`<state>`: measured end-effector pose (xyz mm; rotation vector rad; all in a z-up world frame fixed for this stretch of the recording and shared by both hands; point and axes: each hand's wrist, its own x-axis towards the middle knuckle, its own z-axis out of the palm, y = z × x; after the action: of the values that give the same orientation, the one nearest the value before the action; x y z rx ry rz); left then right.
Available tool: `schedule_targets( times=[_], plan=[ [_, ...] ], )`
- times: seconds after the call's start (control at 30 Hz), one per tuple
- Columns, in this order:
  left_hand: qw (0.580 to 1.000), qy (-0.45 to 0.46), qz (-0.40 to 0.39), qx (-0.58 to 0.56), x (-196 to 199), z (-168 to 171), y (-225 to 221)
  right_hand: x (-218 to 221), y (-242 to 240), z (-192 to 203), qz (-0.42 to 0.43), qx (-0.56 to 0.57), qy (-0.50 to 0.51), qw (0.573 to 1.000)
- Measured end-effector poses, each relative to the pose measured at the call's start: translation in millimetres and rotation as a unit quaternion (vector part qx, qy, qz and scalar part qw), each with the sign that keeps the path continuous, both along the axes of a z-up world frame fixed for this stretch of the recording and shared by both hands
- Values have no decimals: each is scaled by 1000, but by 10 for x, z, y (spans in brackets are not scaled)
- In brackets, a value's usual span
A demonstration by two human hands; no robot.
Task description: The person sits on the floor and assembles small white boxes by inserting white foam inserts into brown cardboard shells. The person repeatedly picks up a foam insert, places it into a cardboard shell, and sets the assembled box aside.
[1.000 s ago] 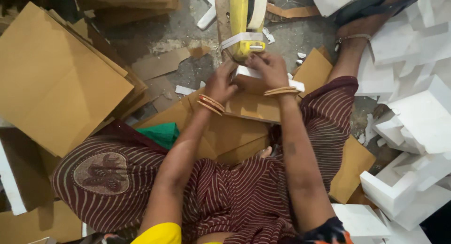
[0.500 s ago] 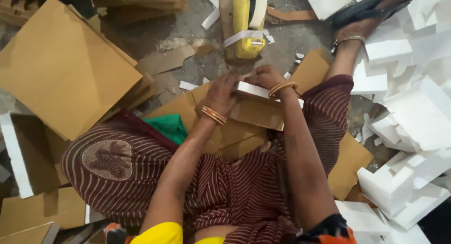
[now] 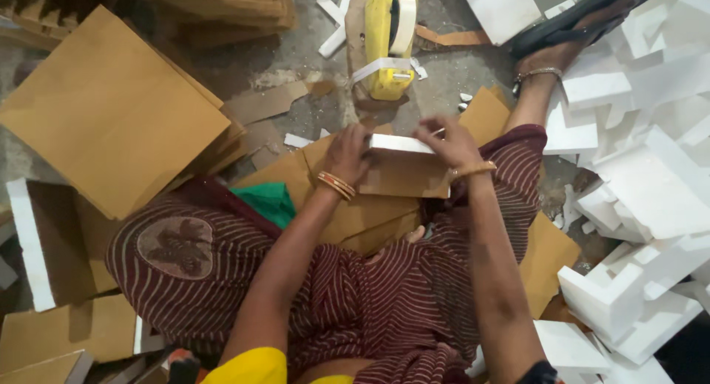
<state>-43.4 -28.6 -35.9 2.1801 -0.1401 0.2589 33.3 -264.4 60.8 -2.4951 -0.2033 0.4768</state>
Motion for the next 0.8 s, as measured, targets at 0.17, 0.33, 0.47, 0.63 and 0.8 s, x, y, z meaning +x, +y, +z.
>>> schedule_targets(
  times=[0.17, 0.33, 0.47, 0.63, 0.8],
  plan=[
    [999, 40, -9, 21, 83, 167, -19, -445, -23, -21, 140, -121, -210, 960],
    [986, -73, -90, -121, 77, 416, -14, -538, -98, -207, 118, -102, -227, 961],
    [949, 122, -121, -265, 176, 355, -88, -455, -103, -249, 117, -80, -231, 963],
    [985, 65, -77, -142, 177, -12, -66, -490, -86, -253, 114, -73, -229, 964],
    [987, 146, -58, -25, 108, -235, -56, -471, -235, -266, 147, -66, -226, 961]
  ],
)
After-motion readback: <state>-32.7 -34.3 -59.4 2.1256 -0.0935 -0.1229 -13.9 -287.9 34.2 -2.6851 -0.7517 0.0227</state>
